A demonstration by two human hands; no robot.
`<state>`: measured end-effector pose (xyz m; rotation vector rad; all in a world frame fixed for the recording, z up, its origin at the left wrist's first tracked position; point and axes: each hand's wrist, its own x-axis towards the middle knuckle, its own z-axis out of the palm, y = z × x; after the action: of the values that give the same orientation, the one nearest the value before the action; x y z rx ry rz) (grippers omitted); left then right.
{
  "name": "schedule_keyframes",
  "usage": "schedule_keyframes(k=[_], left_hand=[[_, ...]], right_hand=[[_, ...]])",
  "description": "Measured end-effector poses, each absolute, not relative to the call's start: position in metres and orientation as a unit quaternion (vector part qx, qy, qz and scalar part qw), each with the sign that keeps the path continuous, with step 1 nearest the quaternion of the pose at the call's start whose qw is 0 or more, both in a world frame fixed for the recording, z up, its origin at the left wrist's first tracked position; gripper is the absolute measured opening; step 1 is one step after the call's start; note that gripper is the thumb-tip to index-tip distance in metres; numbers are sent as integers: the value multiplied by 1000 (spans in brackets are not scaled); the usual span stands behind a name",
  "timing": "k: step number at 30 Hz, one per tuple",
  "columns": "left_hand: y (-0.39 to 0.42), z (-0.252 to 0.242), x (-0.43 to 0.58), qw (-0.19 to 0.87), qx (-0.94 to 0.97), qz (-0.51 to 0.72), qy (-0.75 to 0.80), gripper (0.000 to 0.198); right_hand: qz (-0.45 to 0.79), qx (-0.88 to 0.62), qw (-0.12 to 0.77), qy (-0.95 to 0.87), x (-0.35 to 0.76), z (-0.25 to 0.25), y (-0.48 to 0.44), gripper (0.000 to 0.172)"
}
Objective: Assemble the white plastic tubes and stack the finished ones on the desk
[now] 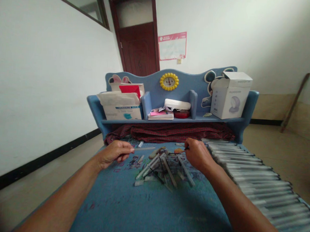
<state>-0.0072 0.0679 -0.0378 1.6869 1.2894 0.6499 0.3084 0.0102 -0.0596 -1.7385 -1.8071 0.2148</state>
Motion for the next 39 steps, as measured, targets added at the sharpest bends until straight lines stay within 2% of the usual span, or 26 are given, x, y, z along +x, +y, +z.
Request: schedule_keyframes(k=[7,13,17,21,24,28,31,36,39], left_hand=[[59,-36,8,453,698,234,502,26],[48,-33,21,462,710,216,486,25],[43,-32,26,468,714,207,478,25],[37,-32,33,475,717,191,472,25],[30,-32,41,490,720,176,458,25],[23,-31,47,512,727,158,430,22],[23,-30,45,514,726,174,422,21],[35,-34,36,546,684,262,406,24],[39,-39,36,572,652,290,404,26]], right_hand=[[120,-612,172,-762,297,-63,2,22],[110,-613,140,-770,291,-67,5,17],[106,-612,162,-767,287,-66,4,15],[108,-591,216,-769,279,-57,-6,27],[122,-515,279,-801,268,-53,-16,35],[109,-446,274,-845,256,-56,-21,15],[121,-438,281,-845,254,-59,-20,24],[186,-448,333,-808,254,-64,-16,23],[165,-456,349,-802,249,-67,-16,24]])
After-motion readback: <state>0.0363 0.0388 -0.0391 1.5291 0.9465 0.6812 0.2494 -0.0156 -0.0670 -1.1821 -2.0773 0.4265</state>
